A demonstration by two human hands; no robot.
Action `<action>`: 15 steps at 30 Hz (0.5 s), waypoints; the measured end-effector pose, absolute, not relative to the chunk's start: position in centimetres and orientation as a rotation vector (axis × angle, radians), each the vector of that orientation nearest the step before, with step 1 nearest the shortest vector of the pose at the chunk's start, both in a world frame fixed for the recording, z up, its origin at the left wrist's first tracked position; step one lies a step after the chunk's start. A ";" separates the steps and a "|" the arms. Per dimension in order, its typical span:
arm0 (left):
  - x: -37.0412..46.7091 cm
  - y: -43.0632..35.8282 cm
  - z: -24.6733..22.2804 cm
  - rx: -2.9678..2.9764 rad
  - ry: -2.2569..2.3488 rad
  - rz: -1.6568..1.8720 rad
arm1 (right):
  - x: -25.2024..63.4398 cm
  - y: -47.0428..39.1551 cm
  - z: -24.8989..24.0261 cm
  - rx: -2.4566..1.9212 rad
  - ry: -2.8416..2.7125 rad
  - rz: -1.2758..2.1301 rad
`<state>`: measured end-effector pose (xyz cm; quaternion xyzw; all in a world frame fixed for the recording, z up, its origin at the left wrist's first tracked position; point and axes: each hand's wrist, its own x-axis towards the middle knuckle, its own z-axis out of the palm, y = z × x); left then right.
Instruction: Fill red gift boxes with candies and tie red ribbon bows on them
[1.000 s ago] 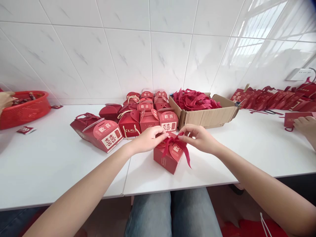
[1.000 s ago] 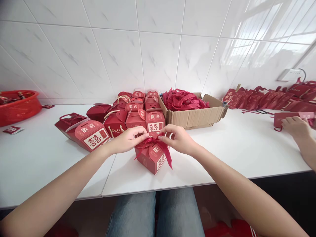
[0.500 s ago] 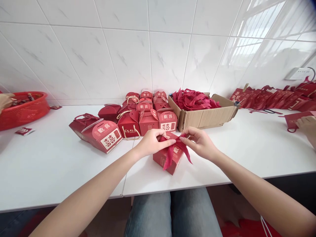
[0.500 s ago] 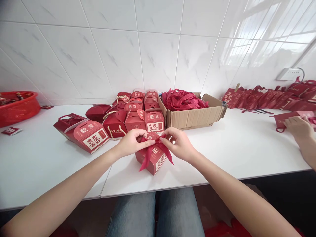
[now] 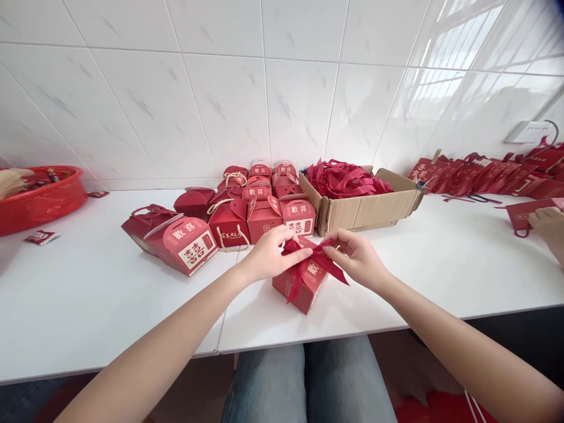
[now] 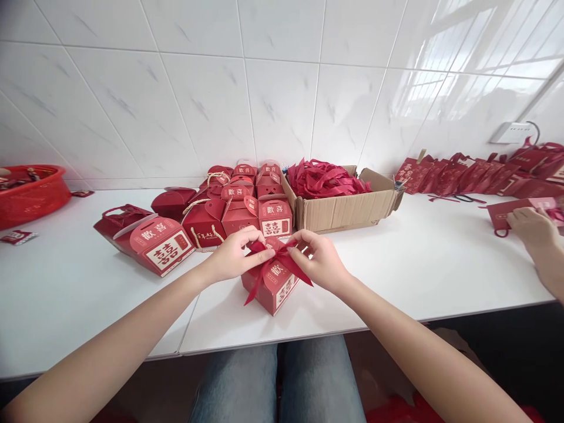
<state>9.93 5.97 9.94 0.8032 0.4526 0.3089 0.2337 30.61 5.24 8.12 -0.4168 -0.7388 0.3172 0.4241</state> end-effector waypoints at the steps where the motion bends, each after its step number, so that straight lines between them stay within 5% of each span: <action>1: 10.0 5.9 10.0 2.210 1.261 0.866 | 30.5 5.2 8.2 -1.048 -1.854 0.786; 15: 10.6 5.8 9.9 2.159 1.333 0.850 | 30.2 4.9 7.9 -1.087 -1.817 0.670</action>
